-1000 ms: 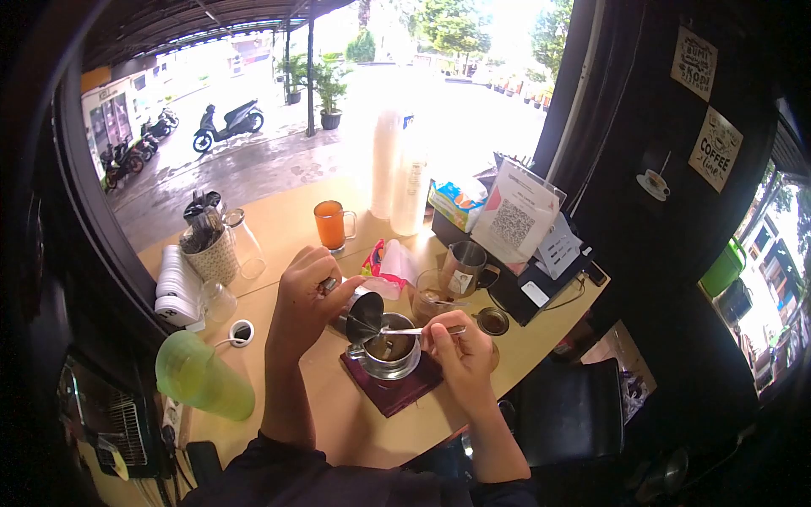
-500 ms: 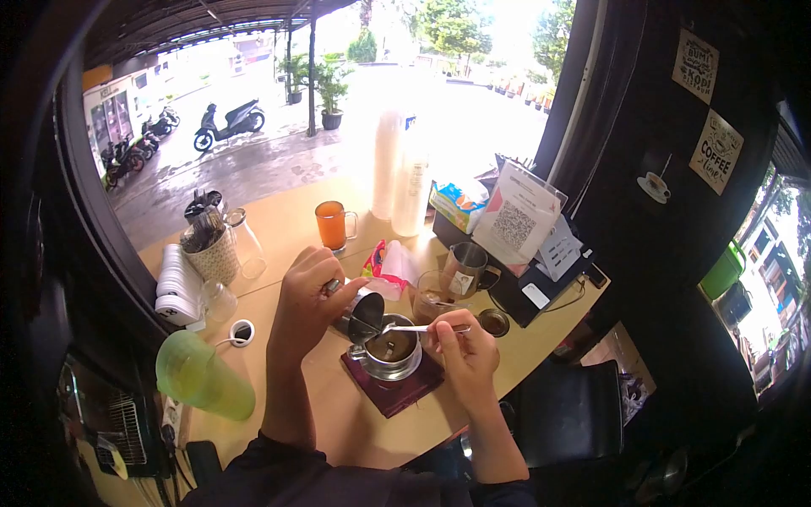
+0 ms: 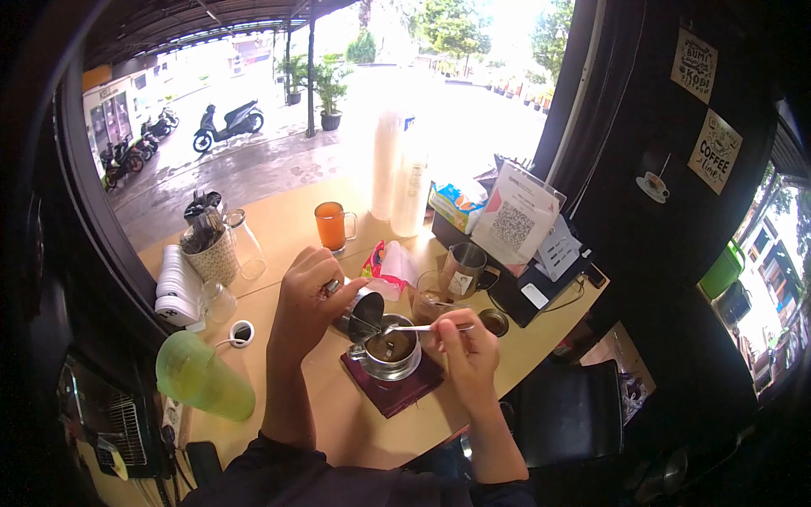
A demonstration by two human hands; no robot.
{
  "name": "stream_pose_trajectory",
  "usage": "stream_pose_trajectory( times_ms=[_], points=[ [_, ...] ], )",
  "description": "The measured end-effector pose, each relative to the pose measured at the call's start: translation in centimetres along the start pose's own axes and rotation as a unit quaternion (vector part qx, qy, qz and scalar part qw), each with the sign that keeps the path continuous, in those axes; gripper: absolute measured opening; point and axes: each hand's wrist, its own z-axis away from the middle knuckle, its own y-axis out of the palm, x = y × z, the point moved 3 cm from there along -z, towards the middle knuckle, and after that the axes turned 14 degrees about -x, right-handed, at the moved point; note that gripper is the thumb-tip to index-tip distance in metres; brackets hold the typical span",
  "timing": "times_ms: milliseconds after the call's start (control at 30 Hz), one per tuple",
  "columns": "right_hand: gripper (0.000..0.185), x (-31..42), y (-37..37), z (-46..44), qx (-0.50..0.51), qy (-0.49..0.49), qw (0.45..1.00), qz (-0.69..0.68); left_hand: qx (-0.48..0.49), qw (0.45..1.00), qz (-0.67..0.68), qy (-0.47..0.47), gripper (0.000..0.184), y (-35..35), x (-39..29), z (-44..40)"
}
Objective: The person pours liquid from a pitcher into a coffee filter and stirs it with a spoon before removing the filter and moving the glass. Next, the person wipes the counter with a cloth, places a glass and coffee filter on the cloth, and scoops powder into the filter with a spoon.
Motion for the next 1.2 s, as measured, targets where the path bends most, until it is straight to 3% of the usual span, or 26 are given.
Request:
stream_pose_trajectory(
  times_ms=[267, 367, 467, 533, 567, 633, 733, 867, 933, 1200],
  points=[
    [0.021, -0.2, -0.3, -0.1, -0.023, 0.004, 1.000, -0.003, 0.003, 0.999, 0.005, -0.034, 0.030, 0.1, 0.1, 0.1],
    [0.020, -0.1, 0.1, 0.2, 0.021, 0.015, 1.000, -0.001, -0.015, 0.995, 0.030, -0.089, 0.030, 0.2, 0.6, 0.1],
    [0.019, -0.5, -0.4, -0.1, -0.023, 0.006, 0.999, -0.043, -0.022, 0.996, 0.022, -0.085, 0.030, 0.2, 1.7, 0.3],
    [0.019, -0.6, 0.0, -0.2, -0.012, 0.018, 1.000, 0.009, -0.060, 0.979, 0.097, -0.167, 0.033, 0.6, 3.5, 1.0],
    [0.019, -0.5, 0.0, -0.1, -0.014, 0.017, 1.000, 0.008, -0.059, 0.980, 0.096, -0.164, 0.033, 0.7, 3.9, 1.1],
    [0.019, -0.4, 0.2, -0.1, 0.022, -0.002, 1.000, 0.019, -0.073, 0.933, 0.184, -0.300, 0.034, 0.7, 5.4, 1.9],
    [0.019, -0.3, -0.4, -0.3, -0.003, -0.004, 1.000, 0.012, -0.073, 0.906, 0.209, -0.360, 0.034, 0.8, 8.2, 3.5],
    [0.020, 0.9, 0.3, -0.2, 0.016, -0.010, 1.000, 0.021, -0.082, 0.896, 0.206, -0.385, 0.033, 0.8, 11.8, 7.3],
    [0.020, 0.5, 0.2, -0.1, 0.026, -0.008, 1.000, 0.007, -0.109, 0.846, 0.251, -0.457, 0.034, 0.8, 13.4, 9.7],
    [0.020, 0.7, 0.4, 0.0, 0.030, -0.022, 0.999, 0.029, -0.102, 0.792, 0.330, -0.503, 0.027, 2.0, 17.7, 15.7]
  ],
)
